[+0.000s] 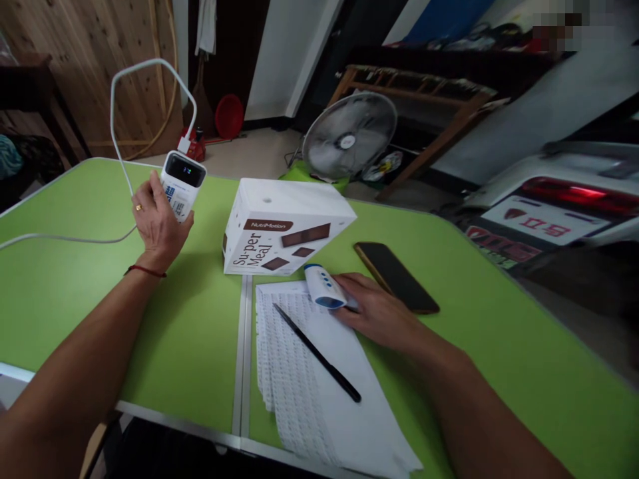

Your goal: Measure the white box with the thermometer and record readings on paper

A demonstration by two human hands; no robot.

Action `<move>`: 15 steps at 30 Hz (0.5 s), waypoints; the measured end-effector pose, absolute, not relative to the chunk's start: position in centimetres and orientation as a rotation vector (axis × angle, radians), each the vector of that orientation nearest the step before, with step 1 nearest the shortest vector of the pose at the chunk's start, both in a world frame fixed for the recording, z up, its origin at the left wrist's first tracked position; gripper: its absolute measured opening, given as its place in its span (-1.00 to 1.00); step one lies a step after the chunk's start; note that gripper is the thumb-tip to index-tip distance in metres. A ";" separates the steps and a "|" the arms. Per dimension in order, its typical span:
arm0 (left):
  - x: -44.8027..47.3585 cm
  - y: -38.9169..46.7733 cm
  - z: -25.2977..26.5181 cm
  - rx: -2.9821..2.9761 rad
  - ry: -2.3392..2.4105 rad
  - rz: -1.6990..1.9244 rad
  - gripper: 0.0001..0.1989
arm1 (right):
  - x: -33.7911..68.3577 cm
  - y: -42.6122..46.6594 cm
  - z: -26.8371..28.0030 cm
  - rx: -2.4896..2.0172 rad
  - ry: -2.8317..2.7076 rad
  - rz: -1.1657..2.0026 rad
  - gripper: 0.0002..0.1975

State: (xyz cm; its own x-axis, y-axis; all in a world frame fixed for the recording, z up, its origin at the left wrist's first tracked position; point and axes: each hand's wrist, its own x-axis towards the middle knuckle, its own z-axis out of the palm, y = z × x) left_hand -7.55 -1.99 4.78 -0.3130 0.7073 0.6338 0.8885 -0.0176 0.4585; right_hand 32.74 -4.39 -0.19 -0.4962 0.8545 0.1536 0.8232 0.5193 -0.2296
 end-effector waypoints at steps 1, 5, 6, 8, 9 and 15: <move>-7.5 -2.0 4.9 -1.700 -2.048 -1.238 -0.03 | 32.8 -4.4 -0.2 -1.410 -2.505 0.190 -0.66; -7.4 -2.1 5.0 -1.708 -2.052 -1.256 -0.04 | 32.7 -4.6 -0.2 -1.417 -2.482 0.224 -0.67; -7.5 -2.1 5.0 -1.712 -2.052 -1.257 -0.04 | 32.7 -4.6 -0.1 -1.432 -2.484 0.230 -0.66; -7.5 -2.1 4.9 -1.716 -2.044 -1.253 -0.05 | 32.5 -4.6 0.0 -1.471 -2.494 0.234 -0.64; -7.5 -2.0 4.8 -1.711 -2.032 -1.252 -0.05 | 32.5 -4.6 0.0 -1.489 -2.500 0.236 -0.63; -7.5 -1.9 4.7 -1.652 -2.000 -1.207 -0.11 | 32.5 -4.6 0.2 -1.517 -2.551 0.242 -0.54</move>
